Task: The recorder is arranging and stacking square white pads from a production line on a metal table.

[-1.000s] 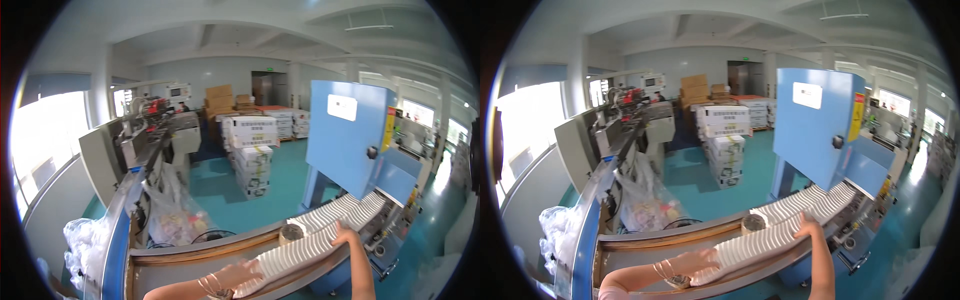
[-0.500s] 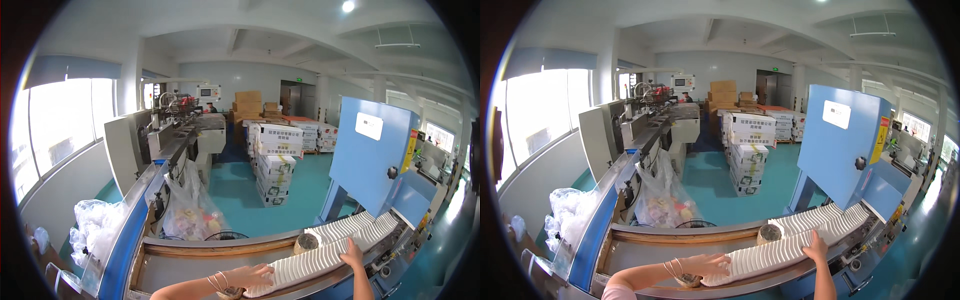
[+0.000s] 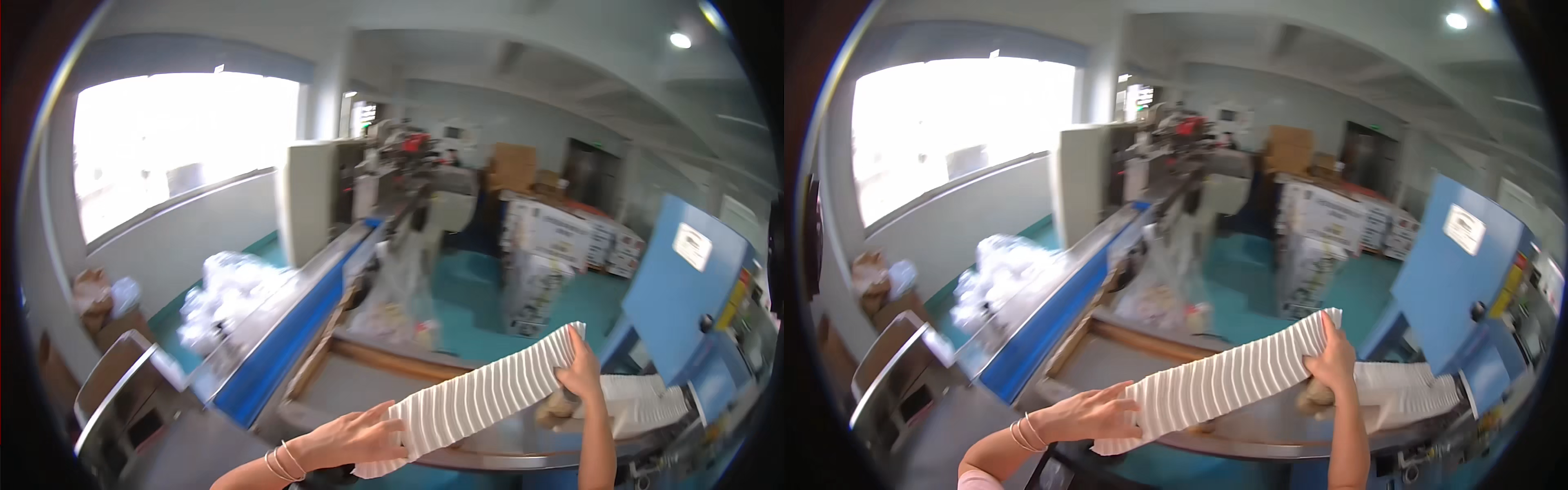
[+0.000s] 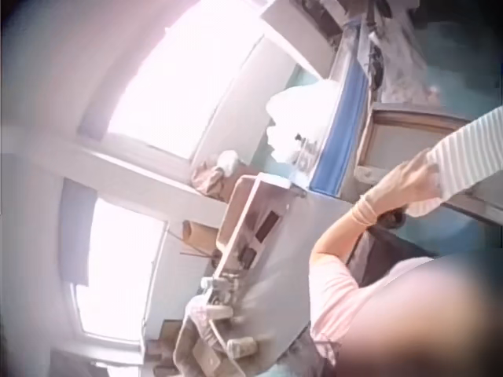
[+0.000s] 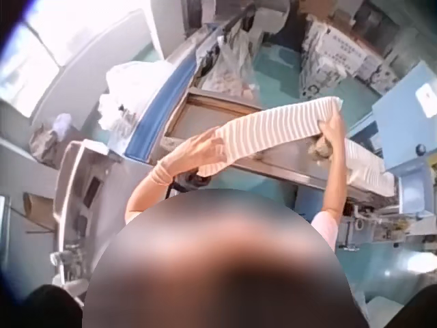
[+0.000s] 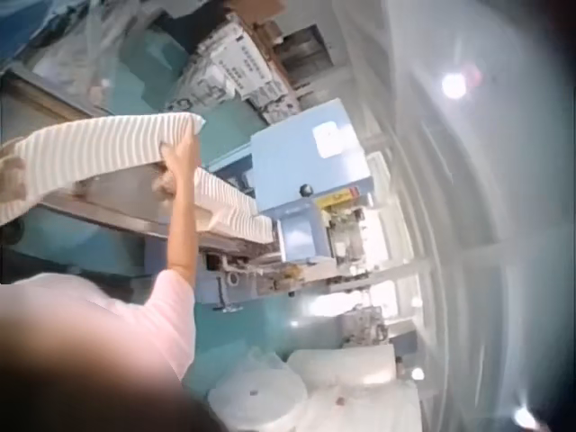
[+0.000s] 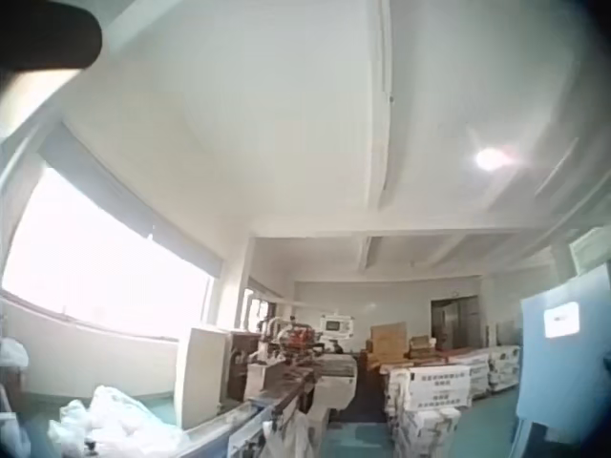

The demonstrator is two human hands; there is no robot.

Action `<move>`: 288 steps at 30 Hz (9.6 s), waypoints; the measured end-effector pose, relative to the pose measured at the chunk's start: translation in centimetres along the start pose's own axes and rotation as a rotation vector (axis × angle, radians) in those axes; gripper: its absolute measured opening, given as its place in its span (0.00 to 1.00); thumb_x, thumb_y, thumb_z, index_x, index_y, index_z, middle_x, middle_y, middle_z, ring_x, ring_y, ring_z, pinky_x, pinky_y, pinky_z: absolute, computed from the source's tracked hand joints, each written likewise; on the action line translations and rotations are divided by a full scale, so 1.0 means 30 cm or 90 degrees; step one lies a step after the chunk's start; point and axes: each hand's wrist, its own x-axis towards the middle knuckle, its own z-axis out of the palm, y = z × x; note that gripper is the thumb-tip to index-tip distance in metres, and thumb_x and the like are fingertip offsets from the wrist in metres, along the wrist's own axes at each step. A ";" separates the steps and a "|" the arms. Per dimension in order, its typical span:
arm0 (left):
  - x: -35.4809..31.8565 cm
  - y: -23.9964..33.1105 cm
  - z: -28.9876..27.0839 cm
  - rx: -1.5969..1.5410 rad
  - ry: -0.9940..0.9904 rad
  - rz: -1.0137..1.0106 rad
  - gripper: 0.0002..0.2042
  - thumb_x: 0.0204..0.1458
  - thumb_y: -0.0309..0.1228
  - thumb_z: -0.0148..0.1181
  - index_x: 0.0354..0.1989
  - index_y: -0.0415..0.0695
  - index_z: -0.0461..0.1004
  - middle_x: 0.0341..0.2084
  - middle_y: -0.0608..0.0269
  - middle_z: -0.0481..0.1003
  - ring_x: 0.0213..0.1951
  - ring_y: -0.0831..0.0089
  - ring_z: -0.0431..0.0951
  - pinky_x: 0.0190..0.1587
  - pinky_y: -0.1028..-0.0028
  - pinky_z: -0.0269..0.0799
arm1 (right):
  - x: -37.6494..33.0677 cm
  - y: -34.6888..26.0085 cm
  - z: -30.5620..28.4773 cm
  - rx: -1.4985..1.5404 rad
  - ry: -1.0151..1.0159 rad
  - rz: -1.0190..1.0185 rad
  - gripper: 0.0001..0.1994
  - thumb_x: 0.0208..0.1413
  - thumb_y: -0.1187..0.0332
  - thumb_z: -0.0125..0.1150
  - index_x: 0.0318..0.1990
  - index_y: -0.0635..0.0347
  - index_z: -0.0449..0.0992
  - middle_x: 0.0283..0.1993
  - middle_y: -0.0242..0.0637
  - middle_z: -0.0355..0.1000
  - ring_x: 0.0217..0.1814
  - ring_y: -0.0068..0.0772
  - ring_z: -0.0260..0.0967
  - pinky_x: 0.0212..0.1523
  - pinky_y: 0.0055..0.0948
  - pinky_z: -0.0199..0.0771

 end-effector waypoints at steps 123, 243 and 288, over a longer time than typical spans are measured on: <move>-1.514 1.284 -0.390 0.370 -0.223 -1.854 0.42 0.39 0.69 0.45 0.65 0.70 0.44 0.64 0.48 0.48 0.62 0.46 0.52 0.58 0.45 0.48 | -0.805 -1.544 1.089 0.577 -1.258 0.054 0.21 0.62 0.60 0.45 0.59 0.61 0.58 0.51 0.32 0.65 0.51 0.20 0.63 0.51 0.25 0.65; -1.290 1.065 -0.340 0.282 -0.083 -1.753 0.45 0.37 0.58 0.59 0.65 0.57 0.49 0.64 0.44 0.45 0.61 0.46 0.53 0.59 0.52 0.50 | -0.784 -1.562 1.097 0.477 -1.182 -0.108 0.17 0.62 0.62 0.45 0.52 0.65 0.65 0.44 0.29 0.69 0.43 0.18 0.66 0.45 0.22 0.67; -1.230 1.024 -0.329 0.228 -0.054 -1.716 0.47 0.35 0.55 0.63 0.65 0.54 0.49 0.64 0.42 0.43 0.61 0.42 0.52 0.60 0.53 0.47 | -0.808 -1.494 1.204 0.623 -1.071 -0.289 0.17 0.62 0.65 0.43 0.54 0.66 0.64 0.46 0.35 0.69 0.43 0.24 0.69 0.44 0.23 0.70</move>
